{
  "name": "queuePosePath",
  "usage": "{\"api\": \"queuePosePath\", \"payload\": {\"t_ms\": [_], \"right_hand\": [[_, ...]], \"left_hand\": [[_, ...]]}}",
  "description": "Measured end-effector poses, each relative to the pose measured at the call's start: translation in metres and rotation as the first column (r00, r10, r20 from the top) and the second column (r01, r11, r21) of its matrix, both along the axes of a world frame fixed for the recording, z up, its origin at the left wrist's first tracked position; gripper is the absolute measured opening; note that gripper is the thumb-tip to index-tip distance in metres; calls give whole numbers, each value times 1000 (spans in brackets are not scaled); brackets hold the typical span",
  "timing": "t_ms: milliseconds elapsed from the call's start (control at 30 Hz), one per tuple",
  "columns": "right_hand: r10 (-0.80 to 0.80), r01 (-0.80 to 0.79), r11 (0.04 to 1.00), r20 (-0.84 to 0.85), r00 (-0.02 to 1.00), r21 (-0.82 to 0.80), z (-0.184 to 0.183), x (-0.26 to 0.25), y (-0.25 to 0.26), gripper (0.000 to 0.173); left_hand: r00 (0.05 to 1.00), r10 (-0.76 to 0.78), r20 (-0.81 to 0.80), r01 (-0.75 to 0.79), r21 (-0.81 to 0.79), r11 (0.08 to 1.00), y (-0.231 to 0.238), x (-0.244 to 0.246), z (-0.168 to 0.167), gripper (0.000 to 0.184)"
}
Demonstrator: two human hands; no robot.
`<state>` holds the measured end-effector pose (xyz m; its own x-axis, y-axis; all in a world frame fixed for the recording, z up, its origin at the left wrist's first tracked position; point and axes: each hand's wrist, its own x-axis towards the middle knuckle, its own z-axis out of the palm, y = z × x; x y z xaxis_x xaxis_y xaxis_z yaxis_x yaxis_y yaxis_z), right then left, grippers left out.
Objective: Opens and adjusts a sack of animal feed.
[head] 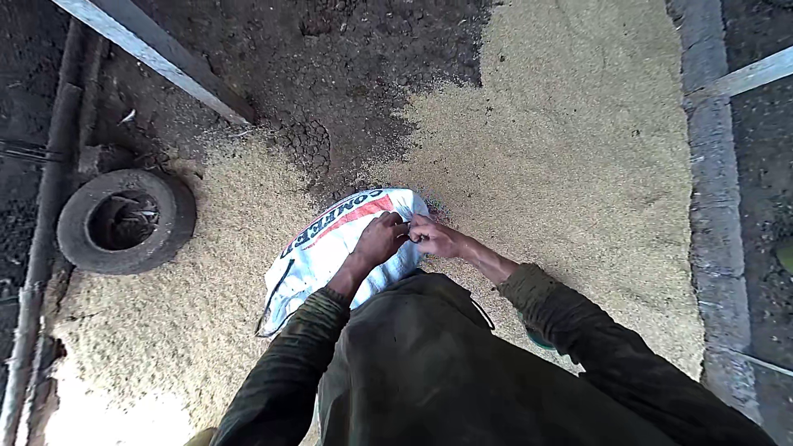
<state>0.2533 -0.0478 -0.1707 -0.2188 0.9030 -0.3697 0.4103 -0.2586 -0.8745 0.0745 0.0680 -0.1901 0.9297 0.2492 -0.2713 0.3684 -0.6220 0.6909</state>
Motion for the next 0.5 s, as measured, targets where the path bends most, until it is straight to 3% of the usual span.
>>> {"api": "queuePosePath", "payload": {"t_ms": [133,233,300,400,500], "right_hand": [[13,-15,993,15,1000,119,14,4,-20,22],[91,-84,969,-19,996,233,22,3,-35,20],[152,-146,939,6,988,311,44,4,-42,16],[198,-216,903,86,976,371,96,8,-58,27],[288,-325,919,181,940,225,128,19,-75,25]], "left_hand": [[979,-87,182,79,49,996,-18,-9,21,30],[979,-128,159,124,34,992,-64,-8,97,26],[988,-125,89,127,-11,992,-70,-15,127,27],[994,-27,109,30,-30,999,-28,-50,98,31],[972,-23,232,26,-11,1000,6,-83,53,31]]}}
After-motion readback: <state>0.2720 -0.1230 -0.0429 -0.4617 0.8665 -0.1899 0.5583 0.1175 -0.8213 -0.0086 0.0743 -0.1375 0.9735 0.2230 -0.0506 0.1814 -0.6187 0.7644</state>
